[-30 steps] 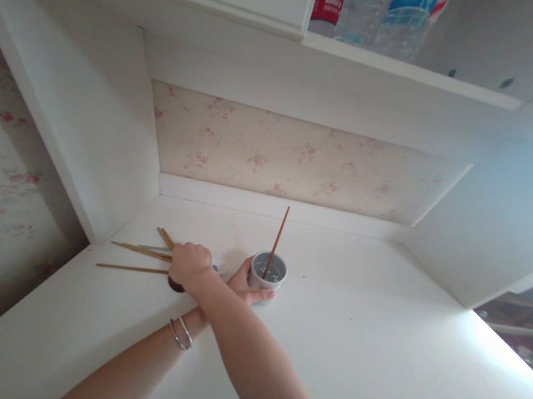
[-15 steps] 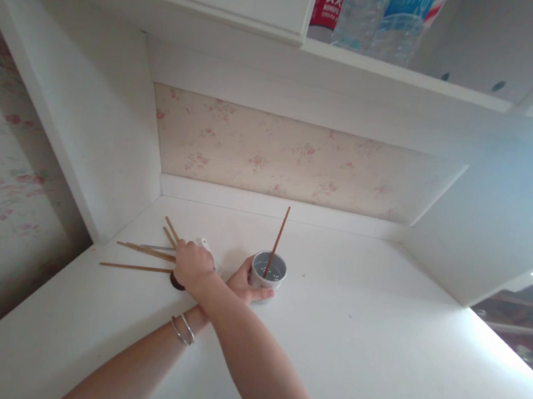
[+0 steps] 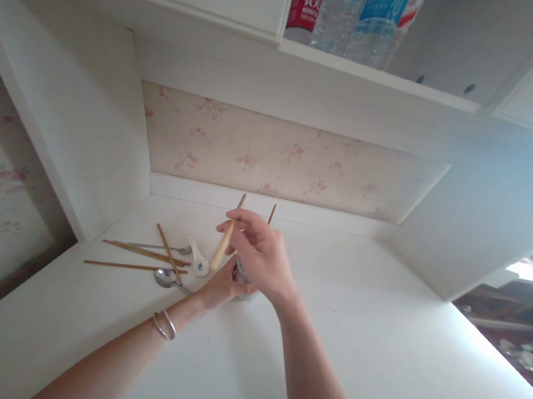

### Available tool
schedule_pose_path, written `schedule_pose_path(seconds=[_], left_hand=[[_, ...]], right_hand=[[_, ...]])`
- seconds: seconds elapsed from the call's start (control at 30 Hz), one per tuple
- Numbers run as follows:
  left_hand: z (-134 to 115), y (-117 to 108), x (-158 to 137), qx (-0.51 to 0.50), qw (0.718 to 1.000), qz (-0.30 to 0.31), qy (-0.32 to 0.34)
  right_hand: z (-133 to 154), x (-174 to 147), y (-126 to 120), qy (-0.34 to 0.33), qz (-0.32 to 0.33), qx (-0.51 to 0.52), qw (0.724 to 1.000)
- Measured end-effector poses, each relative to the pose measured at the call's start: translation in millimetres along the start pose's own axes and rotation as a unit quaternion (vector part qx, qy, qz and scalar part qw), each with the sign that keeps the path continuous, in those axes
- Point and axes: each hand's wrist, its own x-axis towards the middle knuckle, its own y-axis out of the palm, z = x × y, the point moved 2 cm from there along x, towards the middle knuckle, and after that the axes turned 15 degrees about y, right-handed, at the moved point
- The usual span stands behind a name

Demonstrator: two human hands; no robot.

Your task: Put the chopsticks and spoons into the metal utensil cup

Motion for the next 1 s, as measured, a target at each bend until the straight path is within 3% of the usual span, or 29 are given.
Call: schedule_pose_path(seconds=[0.17, 0.3, 0.47, 0.63, 1.0], left_hand=[[-0.3, 4.8, -2.2, -0.14, 0.99, -0.006, -0.022], [0.8, 6.8, -1.1, -0.169, 0.985, 0.0, -0.027], [4.6, 9.0, -0.1, -0.185, 0.982, -0.003, -0.039], [9.7, 10.7, 1.0, -0.201, 0.979, -0.024, -0.034], [8.0, 9.8, 0.6, -0.179, 0.983, -0.021, -0.041]], right_hand=[[-11.1, 6.2, -53.8, -0.029, -0.258, 0.015, 0.966], [-46.9, 11.0, -68.3, 0.023, -0.333, -0.056, 0.941], [-94.7, 15.2, -63.1, 0.094, -0.307, -0.133, 0.938], [-123.7, 18.0, -51.4, 0.098, -0.253, -0.215, 0.938], [-142.8, 20.3, -48.7, 0.14, -0.194, -0.146, 0.96]])
